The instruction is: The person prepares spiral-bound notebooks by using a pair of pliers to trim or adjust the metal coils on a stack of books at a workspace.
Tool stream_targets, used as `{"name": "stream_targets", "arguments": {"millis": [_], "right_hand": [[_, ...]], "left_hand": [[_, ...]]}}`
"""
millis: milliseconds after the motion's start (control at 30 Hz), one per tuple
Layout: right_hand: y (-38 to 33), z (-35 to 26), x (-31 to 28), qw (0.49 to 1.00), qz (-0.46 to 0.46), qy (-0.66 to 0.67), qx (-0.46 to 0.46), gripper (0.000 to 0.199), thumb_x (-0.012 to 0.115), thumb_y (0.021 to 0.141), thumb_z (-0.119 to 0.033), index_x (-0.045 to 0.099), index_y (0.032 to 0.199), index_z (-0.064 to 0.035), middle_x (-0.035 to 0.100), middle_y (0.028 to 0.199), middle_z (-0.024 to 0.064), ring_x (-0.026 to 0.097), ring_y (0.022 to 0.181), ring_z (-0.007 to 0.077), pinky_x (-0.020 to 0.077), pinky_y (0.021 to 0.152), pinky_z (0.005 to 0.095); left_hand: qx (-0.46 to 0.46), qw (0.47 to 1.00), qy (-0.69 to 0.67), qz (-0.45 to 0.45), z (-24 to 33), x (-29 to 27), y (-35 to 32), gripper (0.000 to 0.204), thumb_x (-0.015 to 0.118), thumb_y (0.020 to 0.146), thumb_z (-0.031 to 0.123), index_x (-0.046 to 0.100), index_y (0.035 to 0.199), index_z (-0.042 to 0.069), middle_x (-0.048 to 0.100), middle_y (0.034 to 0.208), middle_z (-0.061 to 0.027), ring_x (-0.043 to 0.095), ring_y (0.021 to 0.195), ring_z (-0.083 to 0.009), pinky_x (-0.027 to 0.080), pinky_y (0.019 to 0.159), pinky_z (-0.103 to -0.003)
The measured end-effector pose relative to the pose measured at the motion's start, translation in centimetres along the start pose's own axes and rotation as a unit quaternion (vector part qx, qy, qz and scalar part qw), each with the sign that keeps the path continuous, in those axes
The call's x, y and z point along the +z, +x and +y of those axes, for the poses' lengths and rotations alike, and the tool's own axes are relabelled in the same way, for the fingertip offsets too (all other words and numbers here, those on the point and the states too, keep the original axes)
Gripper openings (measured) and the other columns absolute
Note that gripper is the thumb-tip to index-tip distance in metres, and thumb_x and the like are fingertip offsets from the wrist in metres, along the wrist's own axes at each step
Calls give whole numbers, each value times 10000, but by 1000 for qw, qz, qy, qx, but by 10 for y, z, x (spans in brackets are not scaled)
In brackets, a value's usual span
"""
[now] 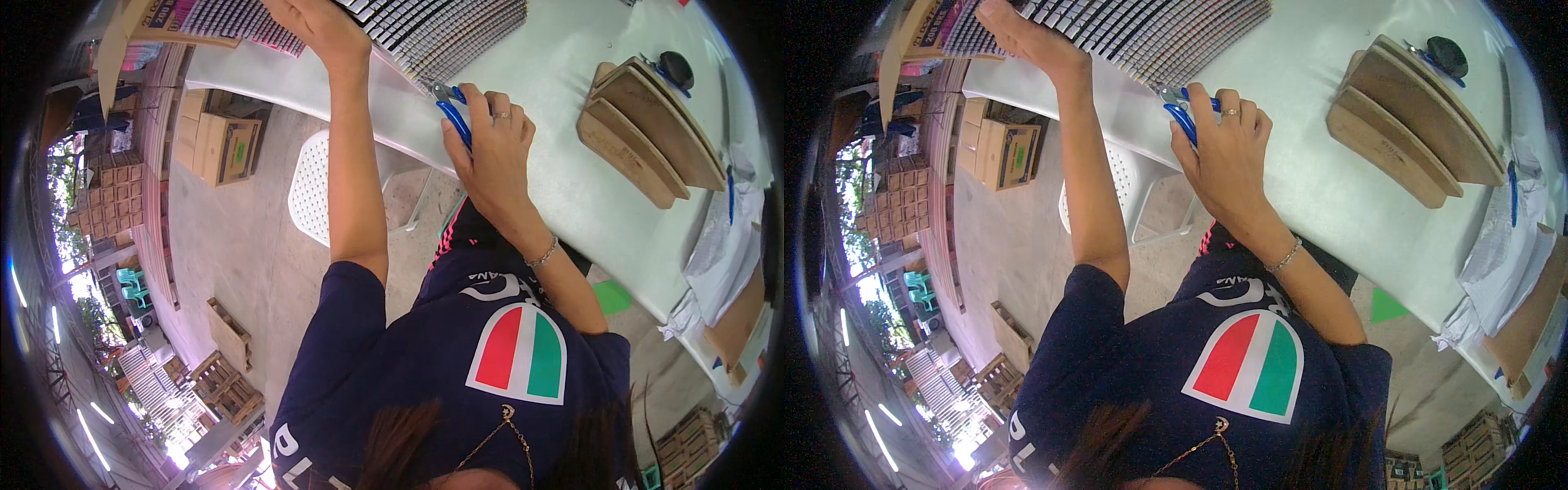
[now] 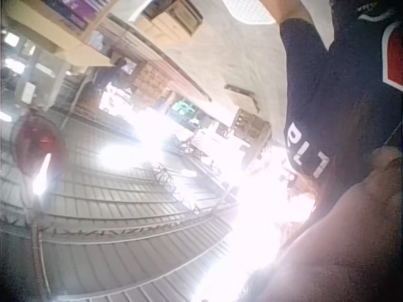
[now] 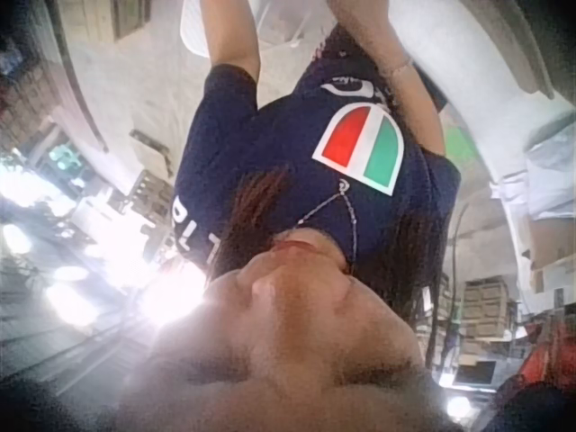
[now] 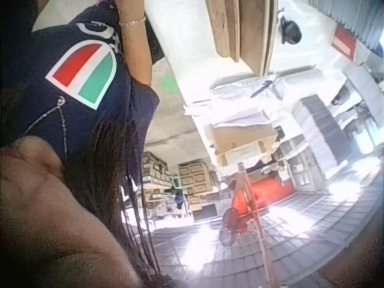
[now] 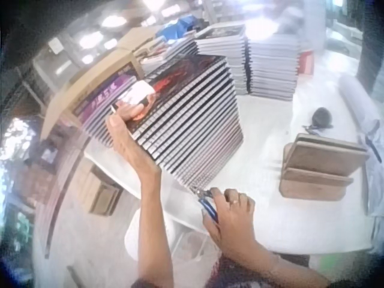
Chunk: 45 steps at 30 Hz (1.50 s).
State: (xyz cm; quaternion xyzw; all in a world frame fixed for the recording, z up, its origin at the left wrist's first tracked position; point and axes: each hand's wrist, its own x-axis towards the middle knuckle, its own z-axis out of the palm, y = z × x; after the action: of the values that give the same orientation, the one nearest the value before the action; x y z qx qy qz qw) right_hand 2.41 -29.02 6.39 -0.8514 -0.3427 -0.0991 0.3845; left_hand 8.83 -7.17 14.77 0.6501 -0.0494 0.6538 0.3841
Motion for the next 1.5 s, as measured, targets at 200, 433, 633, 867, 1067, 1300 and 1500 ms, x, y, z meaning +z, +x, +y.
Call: {"name": "stream_targets", "arguments": {"millis": [200, 433, 633, 867, 1067, 1300, 1500], "right_hand": [[-3, 2, 13, 1000, -28, 1, 10, 466, 657, 936, -248, 545, 1351, -68, 568, 1137, 157, 508, 1057, 315, 350, 975, 455], [-3, 1, 11, 1000, -13, 4, 14, 448, 657, 929, -280, 582, 1313, -63, 555, 1083, 154, 499, 1018, 294, 351, 918, 453], [0, 5, 16, 1000, -19, 21, 6, 365, 651, 941, -295, 600, 1205, -48, 578, 952, 147, 554, 859, 276, 429, 809, 424], [43, 30, -19, 837, -293, 405, 223, 264, 595, 982, -273, 570, 1085, -31, 626, 842, 166, 630, 734, 300, 498, 677, 407], [0, 5, -2, 999, -38, -1, 13, 407, 640, 941, -267, 558, 1284, -63, 563, 1051, 158, 525, 980, 304, 379, 922, 465], [-2, 9, 14, 1000, -13, -10, -4, 397, 650, 935, -272, 577, 1274, -78, 564, 1041, 146, 518, 992, 293, 370, 924, 464], [20, 12, 2, 954, -200, 190, 113, 265, 630, 961, -289, 586, 1095, -65, 594, 834, 136, 595, 712, 318, 491, 694, 435]], "left_hand": [[4, 1000, 1, -1, -1, 1, 1, 478, 354, 1106, 356, 620, 943, -6, 617, 958, -94, 560, 1006, -181, 246, 1224, -454], [2, 1000, 0, -5, -3, 0, 2, 476, 357, 1104, 352, 625, 935, -4, 617, 947, -93, 562, 998, -182, 256, 1218, -456], [5, 1000, -7, -4, -3, 0, 1, 470, 364, 1104, 340, 627, 932, -9, 599, 947, -95, 558, 980, -188, 276, 1200, -448], [0, 1000, 0, 5, -6, -1, 5, 473, 365, 1104, 337, 630, 927, -13, 601, 954, -100, 559, 989, -195, 279, 1206, -451], [2, 1000, 12, 5, -3, 0, 1, 466, 366, 1102, 345, 625, 945, -9, 615, 966, -106, 559, 1016, -202, 290, 1199, -454], [-7, 1000, -4, 6, -1, 2, 0, 474, 369, 1101, 348, 631, 934, -10, 619, 968, -106, 558, 1022, -204, 293, 1193, -447], [-1, 1000, -16, 14, -5, -1, 0, 468, 368, 1103, 338, 629, 933, -10, 611, 957, -98, 553, 1005, -199, 281, 1202, -448]]}}
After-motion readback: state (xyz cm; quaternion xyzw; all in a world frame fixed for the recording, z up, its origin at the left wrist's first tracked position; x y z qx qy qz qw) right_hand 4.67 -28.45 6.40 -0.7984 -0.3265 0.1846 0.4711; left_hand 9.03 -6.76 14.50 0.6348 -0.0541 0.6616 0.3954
